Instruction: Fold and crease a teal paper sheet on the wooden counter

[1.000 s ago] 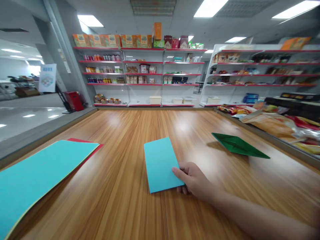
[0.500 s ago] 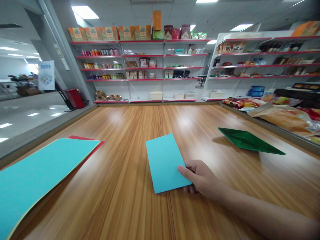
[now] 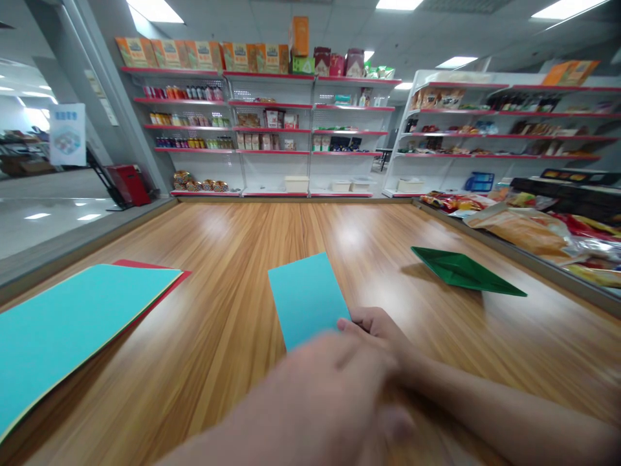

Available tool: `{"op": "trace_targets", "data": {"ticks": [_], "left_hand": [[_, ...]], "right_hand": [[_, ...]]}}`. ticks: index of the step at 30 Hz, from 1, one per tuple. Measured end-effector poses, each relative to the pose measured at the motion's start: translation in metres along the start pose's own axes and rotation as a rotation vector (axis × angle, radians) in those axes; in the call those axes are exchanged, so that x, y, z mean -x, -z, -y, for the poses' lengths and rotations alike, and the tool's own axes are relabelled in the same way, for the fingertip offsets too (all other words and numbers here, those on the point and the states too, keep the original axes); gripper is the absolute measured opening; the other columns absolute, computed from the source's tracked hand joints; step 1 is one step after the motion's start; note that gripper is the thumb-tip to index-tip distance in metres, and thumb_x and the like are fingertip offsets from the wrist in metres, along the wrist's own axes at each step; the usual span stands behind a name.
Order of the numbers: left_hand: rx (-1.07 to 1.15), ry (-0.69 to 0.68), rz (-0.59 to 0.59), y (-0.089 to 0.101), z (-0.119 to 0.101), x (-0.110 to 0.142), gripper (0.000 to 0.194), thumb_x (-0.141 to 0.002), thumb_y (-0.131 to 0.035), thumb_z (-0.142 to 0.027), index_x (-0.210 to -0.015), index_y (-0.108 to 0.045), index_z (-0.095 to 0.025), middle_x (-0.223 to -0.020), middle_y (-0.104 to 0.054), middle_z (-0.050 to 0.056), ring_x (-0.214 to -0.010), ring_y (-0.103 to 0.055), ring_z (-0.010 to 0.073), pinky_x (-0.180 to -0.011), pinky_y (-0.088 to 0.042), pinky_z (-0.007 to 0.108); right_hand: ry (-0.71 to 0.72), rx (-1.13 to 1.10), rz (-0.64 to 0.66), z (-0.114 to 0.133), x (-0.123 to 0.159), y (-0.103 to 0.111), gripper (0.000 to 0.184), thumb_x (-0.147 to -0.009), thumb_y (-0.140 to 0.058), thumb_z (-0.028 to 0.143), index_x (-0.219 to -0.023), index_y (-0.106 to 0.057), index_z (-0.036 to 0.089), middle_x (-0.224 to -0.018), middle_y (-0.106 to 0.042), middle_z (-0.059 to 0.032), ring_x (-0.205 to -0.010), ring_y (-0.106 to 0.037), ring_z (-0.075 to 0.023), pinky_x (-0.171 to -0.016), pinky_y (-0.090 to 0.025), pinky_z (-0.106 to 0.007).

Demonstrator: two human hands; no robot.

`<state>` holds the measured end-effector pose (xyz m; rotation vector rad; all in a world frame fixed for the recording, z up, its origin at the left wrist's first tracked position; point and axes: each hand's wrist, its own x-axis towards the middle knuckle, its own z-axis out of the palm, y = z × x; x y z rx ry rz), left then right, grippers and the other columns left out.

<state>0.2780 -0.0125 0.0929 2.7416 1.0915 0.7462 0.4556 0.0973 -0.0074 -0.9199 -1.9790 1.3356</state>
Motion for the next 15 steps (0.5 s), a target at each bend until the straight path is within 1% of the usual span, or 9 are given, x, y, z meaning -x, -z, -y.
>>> {"op": "trace_targets", "data": {"ticks": [1,2,3,4,5,7,9,12,15], "left_hand": [[-0.036,0.047,-0.059,0.000,0.013,-0.009,0.033,-0.096,-0.032,-0.032,-0.112,-0.059,-0.022,-0.108,-0.060,0.010,-0.101,-0.057,0.0248,-0.082,-0.050,0.045],[-0.094,0.108,-0.160,-0.001,0.027,-0.017,0.035,-0.097,-0.030,-0.030,-0.112,-0.058,-0.016,-0.112,-0.058,0.015,-0.108,-0.053,0.0279,-0.088,-0.046,0.049],[-0.214,0.193,-0.290,-0.002,0.041,-0.025,0.034,-0.096,-0.036,-0.035,-0.112,-0.057,-0.013,-0.115,-0.057,0.016,-0.112,-0.050,0.0298,-0.090,-0.043,0.049],[-0.302,0.247,-0.364,-0.004,0.056,-0.032,0.039,-0.093,-0.042,-0.043,-0.110,-0.058,-0.012,-0.113,-0.058,0.017,-0.112,-0.050,0.0318,-0.088,-0.043,0.048],[-0.332,0.285,-0.368,-0.006,0.069,-0.037,0.043,-0.092,-0.042,-0.049,-0.105,-0.059,-0.011,-0.104,-0.061,0.016,-0.105,-0.054,0.0311,-0.083,-0.045,0.044],[-0.284,0.368,-0.235,-0.012,0.091,-0.044,0.050,-0.093,-0.035,-0.055,-0.086,-0.061,-0.013,-0.078,-0.064,0.011,-0.079,-0.061,0.0247,-0.066,-0.044,0.035],[-0.268,0.420,-0.174,-0.019,0.104,-0.046,0.053,-0.092,-0.033,-0.057,-0.071,-0.057,-0.015,-0.064,-0.060,0.007,-0.062,-0.058,0.0205,-0.055,-0.036,0.030],[-0.231,0.406,-0.200,-0.028,0.109,-0.046,0.053,-0.095,-0.030,-0.053,-0.062,-0.049,-0.016,-0.054,-0.053,0.004,-0.051,-0.049,0.0153,-0.050,-0.024,0.028],[-0.136,0.393,-0.238,-0.025,0.112,-0.045,0.054,-0.093,-0.035,-0.054,-0.057,-0.046,-0.015,-0.051,-0.049,0.003,-0.049,-0.044,0.0128,-0.049,-0.021,0.027]], "right_hand": [[0.018,-0.001,0.021,0.000,0.001,-0.001,0.046,-0.089,-0.044,0.056,-0.073,-0.054,0.014,-0.055,-0.057,-0.0024,-0.042,-0.049,-0.0095,-0.038,-0.034,-0.019],[0.031,-0.002,0.049,0.001,0.002,-0.003,0.045,-0.090,-0.044,0.056,-0.074,-0.054,0.014,-0.054,-0.057,-0.0022,-0.042,-0.050,-0.0096,-0.038,-0.033,-0.019],[0.041,-0.001,0.083,0.002,0.002,-0.004,0.045,-0.090,-0.044,0.055,-0.075,-0.055,0.014,-0.053,-0.056,-0.0020,-0.041,-0.050,-0.0096,-0.037,-0.033,-0.018],[0.046,0.000,0.116,0.004,0.003,-0.006,0.046,-0.090,-0.043,0.056,-0.075,-0.054,0.014,-0.051,-0.055,-0.0019,-0.041,-0.050,-0.0096,-0.037,-0.032,-0.017],[0.055,0.003,0.145,0.006,0.003,-0.008,0.047,-0.090,-0.043,0.056,-0.073,-0.054,0.013,-0.050,-0.055,-0.0020,-0.041,-0.050,-0.0095,-0.037,-0.032,-0.017],[0.062,0.011,0.181,0.009,0.001,-0.012,0.049,-0.089,-0.043,0.057,-0.069,-0.051,0.014,-0.050,-0.054,-0.0023,-0.041,-0.050,-0.0095,-0.037,-0.033,-0.017],[0.046,0.006,0.201,0.011,-0.002,-0.014,0.050,-0.089,-0.041,0.058,-0.067,-0.049,0.014,-0.050,-0.051,-0.0014,-0.041,-0.048,-0.0092,-0.037,-0.032,-0.017],[0.082,0.028,0.154,0.012,-0.006,-0.014,0.052,-0.089,-0.041,0.057,-0.058,-0.040,0.015,-0.050,-0.038,0.0021,-0.042,-0.036,-0.0062,-0.039,-0.023,-0.018],[0.160,0.096,0.076,0.010,-0.007,-0.009,0.052,-0.090,-0.042,0.054,-0.055,-0.031,0.017,-0.052,-0.029,0.0030,-0.045,-0.028,-0.0057,-0.041,-0.018,-0.021]]}}
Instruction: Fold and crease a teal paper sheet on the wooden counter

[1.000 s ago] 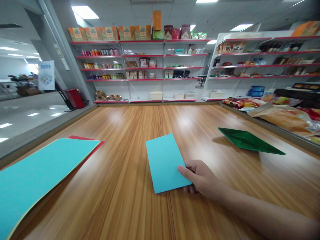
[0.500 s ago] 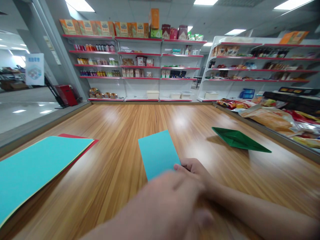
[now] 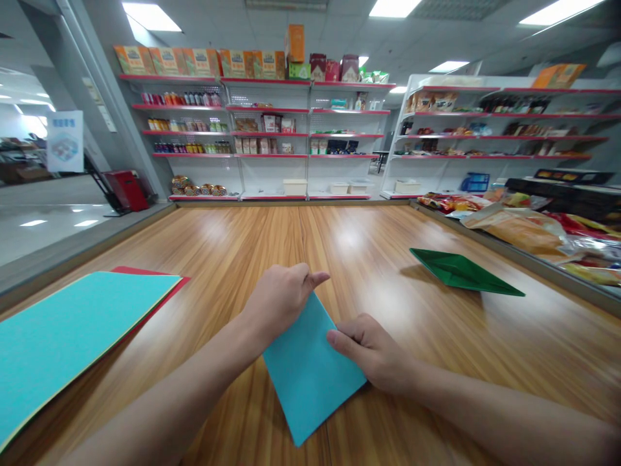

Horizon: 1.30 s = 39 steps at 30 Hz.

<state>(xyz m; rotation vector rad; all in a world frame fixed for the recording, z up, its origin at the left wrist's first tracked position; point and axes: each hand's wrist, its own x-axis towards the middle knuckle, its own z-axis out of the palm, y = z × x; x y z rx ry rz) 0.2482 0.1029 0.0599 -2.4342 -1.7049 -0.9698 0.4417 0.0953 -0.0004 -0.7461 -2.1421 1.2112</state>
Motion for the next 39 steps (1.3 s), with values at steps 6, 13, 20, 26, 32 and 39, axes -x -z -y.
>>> {"op": "trace_targets", "data": {"ticks": [6,13,20,26,32,39], "left_hand": [[0.885,0.322,0.435,0.020,0.026,0.001,0.054,-0.084,-0.044,-0.063,-0.080,-0.062,-0.012,-0.072,-0.065,0.009,-0.064,-0.064,0.0197,-0.056,-0.047,0.027],[1.110,0.317,0.262,-0.018,0.017,0.016,0.039,-0.075,-0.066,-0.047,-0.078,-0.064,-0.008,-0.070,-0.063,0.007,-0.061,-0.060,0.0151,-0.058,-0.051,0.026],[1.174,0.405,0.222,-0.026,0.015,0.019,0.047,-0.071,-0.067,-0.055,-0.068,-0.059,-0.009,-0.060,-0.056,0.004,-0.051,-0.055,0.0121,-0.048,-0.049,0.024],[1.153,0.403,0.126,-0.034,0.013,0.022,0.054,-0.070,-0.064,-0.061,-0.054,-0.045,-0.013,-0.048,-0.041,-0.002,-0.041,-0.042,0.0076,-0.039,-0.038,0.020],[1.200,0.402,0.090,-0.042,0.012,0.027,0.049,-0.075,-0.062,-0.058,-0.060,-0.048,-0.013,-0.052,-0.043,-0.003,-0.044,-0.041,0.0073,-0.042,-0.036,0.020],[1.205,0.360,0.243,-0.050,0.009,0.034,0.047,-0.074,-0.065,-0.055,-0.071,-0.062,-0.008,-0.064,-0.057,0.005,-0.055,-0.049,0.0114,-0.051,-0.038,0.023]], "right_hand": [[-0.083,-0.096,-0.347,-0.014,0.002,0.016,0.052,-0.086,-0.046,0.059,-0.058,-0.036,0.017,-0.055,-0.029,0.0022,-0.049,-0.027,-0.0076,-0.044,-0.020,-0.023],[-0.115,-0.197,-0.413,-0.020,-0.006,0.018,0.052,-0.083,-0.050,0.060,-0.057,-0.039,0.016,-0.052,-0.032,0.0024,-0.046,-0.029,-0.0075,-0.042,-0.020,-0.022],[-0.136,-0.231,-0.366,-0.016,-0.003,0.016,0.051,-0.082,-0.052,0.060,-0.060,-0.043,0.015,-0.054,-0.036,0.0013,-0.047,-0.033,-0.0077,-0.042,-0.024,-0.022],[-0.165,-0.177,-0.387,-0.014,-0.002,0.016,0.052,-0.081,-0.051,0.062,-0.060,-0.043,0.016,-0.050,-0.036,0.0023,-0.042,-0.035,-0.0079,-0.038,-0.025,-0.021],[-0.135,-0.149,-0.426,-0.012,-0.002,0.015,0.051,-0.082,-0.051,0.061,-0.060,-0.045,0.016,-0.050,-0.038,0.0020,-0.042,-0.036,-0.0082,-0.038,-0.026,-0.021],[-0.132,-0.268,-0.498,-0.014,-0.004,0.017,0.046,-0.079,-0.057,0.058,-0.066,-0.051,0.014,-0.059,-0.048,-0.0017,-0.050,-0.042,-0.0100,-0.043,-0.034,-0.022]]}}
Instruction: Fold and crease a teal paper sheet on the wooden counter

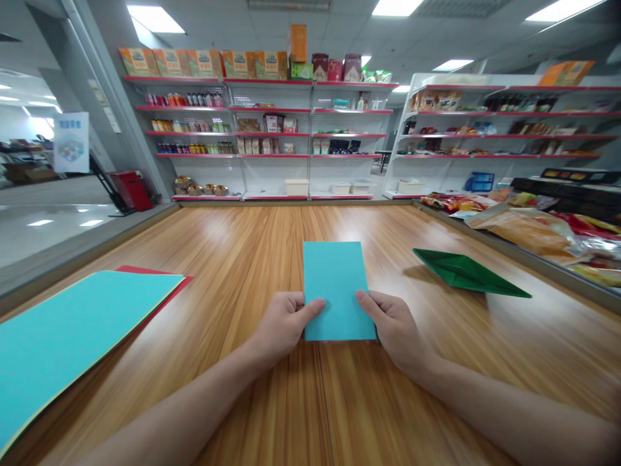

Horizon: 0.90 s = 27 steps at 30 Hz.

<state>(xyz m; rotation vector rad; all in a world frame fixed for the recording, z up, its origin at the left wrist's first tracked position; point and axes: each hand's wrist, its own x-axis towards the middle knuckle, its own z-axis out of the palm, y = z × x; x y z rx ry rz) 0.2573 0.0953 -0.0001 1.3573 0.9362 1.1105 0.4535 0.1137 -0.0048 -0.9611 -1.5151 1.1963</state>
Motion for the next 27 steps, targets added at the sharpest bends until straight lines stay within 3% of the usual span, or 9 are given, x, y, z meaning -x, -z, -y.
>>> {"op": "trace_targets", "data": {"ticks": [8,13,18,22,24,27], "left_hand": [[0.025,0.007,-0.027,0.005,0.009,-0.001,0.054,-0.074,-0.061,-0.061,-0.054,-0.047,-0.013,-0.050,-0.040,-0.002,-0.044,-0.034,0.0065,-0.043,-0.026,0.021],[0.052,0.016,-0.054,0.004,0.008,-0.001,0.055,-0.073,-0.061,-0.062,-0.051,-0.048,-0.013,-0.049,-0.043,-0.001,-0.045,-0.041,0.0088,-0.044,-0.030,0.021],[0.127,0.024,-0.022,0.001,0.006,0.001,0.056,-0.076,-0.061,-0.059,-0.048,-0.048,-0.013,-0.047,-0.045,-0.001,-0.042,-0.041,0.0068,-0.042,-0.035,0.019],[0.123,0.139,0.094,-0.001,0.000,0.005,0.043,-0.072,-0.069,-0.052,-0.069,-0.066,-0.009,-0.064,-0.064,0.007,-0.062,-0.064,0.0166,-0.056,-0.052,0.024],[0.119,0.169,0.143,-0.001,-0.003,0.006,0.043,-0.074,-0.068,-0.050,-0.082,-0.069,-0.008,-0.074,-0.069,0.012,-0.075,-0.068,0.0221,-0.062,-0.056,0.027],[0.126,0.163,0.162,0.000,-0.005,0.007,0.046,-0.077,-0.065,-0.051,-0.085,-0.069,-0.006,-0.080,-0.070,0.016,-0.075,-0.069,0.0234,-0.062,-0.057,0.027]], "right_hand": [[-0.007,0.000,0.083,0.004,0.003,-0.002,0.046,-0.076,-0.061,0.057,-0.064,-0.052,0.014,-0.050,-0.039,0.0027,-0.041,-0.032,-0.0063,-0.037,-0.025,-0.020],[-0.013,-0.027,0.137,0.006,0.002,-0.002,0.044,-0.076,-0.062,0.056,-0.069,-0.056,0.013,-0.059,-0.051,-0.0018,-0.049,-0.043,-0.0093,-0.043,-0.035,-0.021],[-0.012,0.084,0.055,0.003,0.002,0.001,0.048,-0.078,-0.059,0.059,-0.065,-0.054,0.013,-0.052,-0.043,0.0007,-0.044,-0.039,-0.0086,-0.038,-0.032,-0.021],[0.038,0.158,-0.039,0.003,0.000,0.002,0.049,-0.079,-0.056,0.059,-0.062,-0.051,0.013,-0.052,-0.044,0.0000,-0.045,-0.041,-0.0092,-0.039,-0.032,-0.022],[0.058,0.170,-0.046,0.003,0.000,0.003,0.049,-0.079,-0.056,0.059,-0.061,-0.051,0.014,-0.053,-0.044,0.0000,-0.045,-0.041,-0.0090,-0.039,-0.032,-0.022],[0.029,0.137,-0.007,0.002,-0.001,0.002,0.048,-0.079,-0.056,0.059,-0.064,-0.051,0.014,-0.053,-0.044,0.0009,-0.045,-0.040,-0.0088,-0.039,-0.032,-0.022]]}}
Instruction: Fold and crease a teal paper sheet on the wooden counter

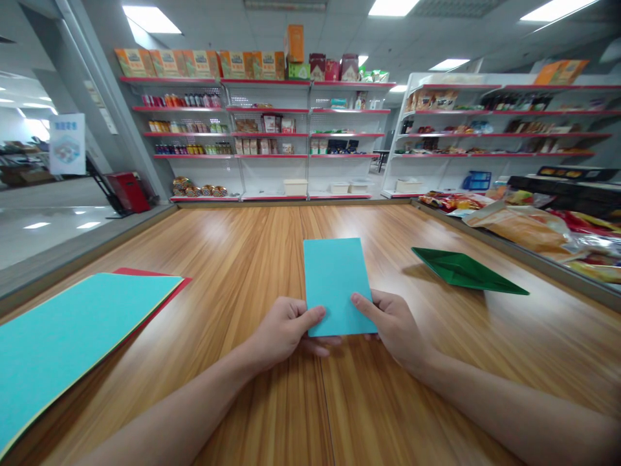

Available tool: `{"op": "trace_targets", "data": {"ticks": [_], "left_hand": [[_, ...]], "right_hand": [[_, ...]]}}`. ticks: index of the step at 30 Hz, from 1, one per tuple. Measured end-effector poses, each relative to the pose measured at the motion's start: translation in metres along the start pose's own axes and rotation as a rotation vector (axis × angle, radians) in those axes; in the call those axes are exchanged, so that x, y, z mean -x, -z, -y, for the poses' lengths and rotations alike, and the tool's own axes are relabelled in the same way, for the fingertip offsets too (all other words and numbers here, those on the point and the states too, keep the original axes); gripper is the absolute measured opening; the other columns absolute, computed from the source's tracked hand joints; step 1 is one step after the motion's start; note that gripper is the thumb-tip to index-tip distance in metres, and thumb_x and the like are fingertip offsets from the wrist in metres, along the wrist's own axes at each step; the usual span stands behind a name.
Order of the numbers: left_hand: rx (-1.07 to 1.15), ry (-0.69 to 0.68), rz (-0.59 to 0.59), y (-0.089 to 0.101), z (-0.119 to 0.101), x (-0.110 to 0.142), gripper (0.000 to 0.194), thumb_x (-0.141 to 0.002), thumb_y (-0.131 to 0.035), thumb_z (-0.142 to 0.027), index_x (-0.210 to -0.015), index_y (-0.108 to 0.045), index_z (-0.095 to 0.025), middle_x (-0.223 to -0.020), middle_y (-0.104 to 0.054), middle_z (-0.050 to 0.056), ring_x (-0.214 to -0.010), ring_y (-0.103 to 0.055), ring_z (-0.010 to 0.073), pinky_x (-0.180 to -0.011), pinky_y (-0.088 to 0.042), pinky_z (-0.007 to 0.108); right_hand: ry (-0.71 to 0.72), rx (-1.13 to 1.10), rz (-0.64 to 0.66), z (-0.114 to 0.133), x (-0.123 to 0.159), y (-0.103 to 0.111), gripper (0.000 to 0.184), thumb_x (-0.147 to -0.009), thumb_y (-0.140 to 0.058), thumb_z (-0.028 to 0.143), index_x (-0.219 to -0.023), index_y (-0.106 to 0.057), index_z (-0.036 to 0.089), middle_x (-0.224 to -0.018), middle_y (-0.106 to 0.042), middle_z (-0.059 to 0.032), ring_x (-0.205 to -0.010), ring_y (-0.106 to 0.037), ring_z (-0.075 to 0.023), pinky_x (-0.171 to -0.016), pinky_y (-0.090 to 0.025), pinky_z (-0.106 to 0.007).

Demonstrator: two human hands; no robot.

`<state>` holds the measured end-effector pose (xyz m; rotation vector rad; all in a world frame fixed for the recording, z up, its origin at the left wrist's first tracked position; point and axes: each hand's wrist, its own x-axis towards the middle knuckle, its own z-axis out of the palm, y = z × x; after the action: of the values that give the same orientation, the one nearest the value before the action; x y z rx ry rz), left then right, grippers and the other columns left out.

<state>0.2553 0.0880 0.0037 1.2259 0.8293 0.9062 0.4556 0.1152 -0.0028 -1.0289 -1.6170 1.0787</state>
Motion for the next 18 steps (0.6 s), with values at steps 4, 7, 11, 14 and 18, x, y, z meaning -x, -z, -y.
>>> {"op": "trace_targets", "data": {"ticks": [4,7,11,14,18], "left_hand": [[-0.008,-0.019,0.004,0.000,0.000,0.002,0.049,-0.077,-0.065,-0.052,-0.087,-0.068,-0.004,-0.080,-0.070,0.018,-0.076,-0.069,0.0245,-0.062,-0.057,0.028],[-0.019,-0.028,0.018,-0.001,0.001,0.002,0.050,-0.076,-0.065,-0.054,-0.082,-0.068,-0.005,-0.074,-0.068,0.015,-0.074,-0.068,0.0236,-0.062,-0.057,0.029],[0.014,-0.084,-0.093,0.003,0.005,-0.003,0.046,-0.074,-0.067,-0.052,-0.068,-0.063,-0.007,-0.066,-0.063,0.008,-0.063,-0.063,0.0170,-0.059,-0.055,0.028],[0.094,-0.156,-0.236,0.009,0.003,-0.008,0.040,-0.072,-0.071,-0.048,-0.075,-0.063,-0.009,-0.066,-0.062,0.005,-0.059,-0.059,0.0143,-0.056,-0.051,0.026],[0.204,-0.201,-0.330,0.014,-0.004,-0.011,0.041,-0.071,-0.072,-0.046,-0.066,-0.058,-0.008,-0.057,-0.058,0.003,-0.049,-0.052,0.0109,-0.049,-0.046,0.023]], "right_hand": [[-0.027,-0.066,0.045,-0.002,0.000,-0.001,0.048,-0.079,-0.057,0.060,-0.063,-0.048,0.015,-0.050,-0.043,0.0018,-0.041,-0.040,-0.0081,-0.037,-0.031,-0.021],[-0.016,-0.061,0.058,-0.002,0.000,0.000,0.049,-0.079,-0.057,0.060,-0.062,-0.047,0.015,-0.050,-0.045,0.0013,-0.041,-0.041,-0.0080,-0.036,-0.031,-0.020],[-0.031,-0.053,0.110,-0.003,0.001,0.001,0.049,-0.079,-0.056,0.060,-0.062,-0.049,0.014,-0.050,-0.045,0.0009,-0.041,-0.041,-0.0080,-0.036,-0.031,-0.020],[-0.062,-0.058,0.252,-0.003,0.001,0.001,0.048,-0.079,-0.057,0.060,-0.066,-0.052,0.013,-0.052,-0.045,0.0010,-0.042,-0.042,-0.0080,-0.037,-0.033,-0.020],[-0.059,-0.063,0.348,-0.003,0.002,0.000,0.046,-0.080,-0.057,0.057,-0.067,-0.053,0.013,-0.052,-0.046,0.0013,-0.043,-0.043,-0.0078,-0.039,-0.034,-0.019]]}}
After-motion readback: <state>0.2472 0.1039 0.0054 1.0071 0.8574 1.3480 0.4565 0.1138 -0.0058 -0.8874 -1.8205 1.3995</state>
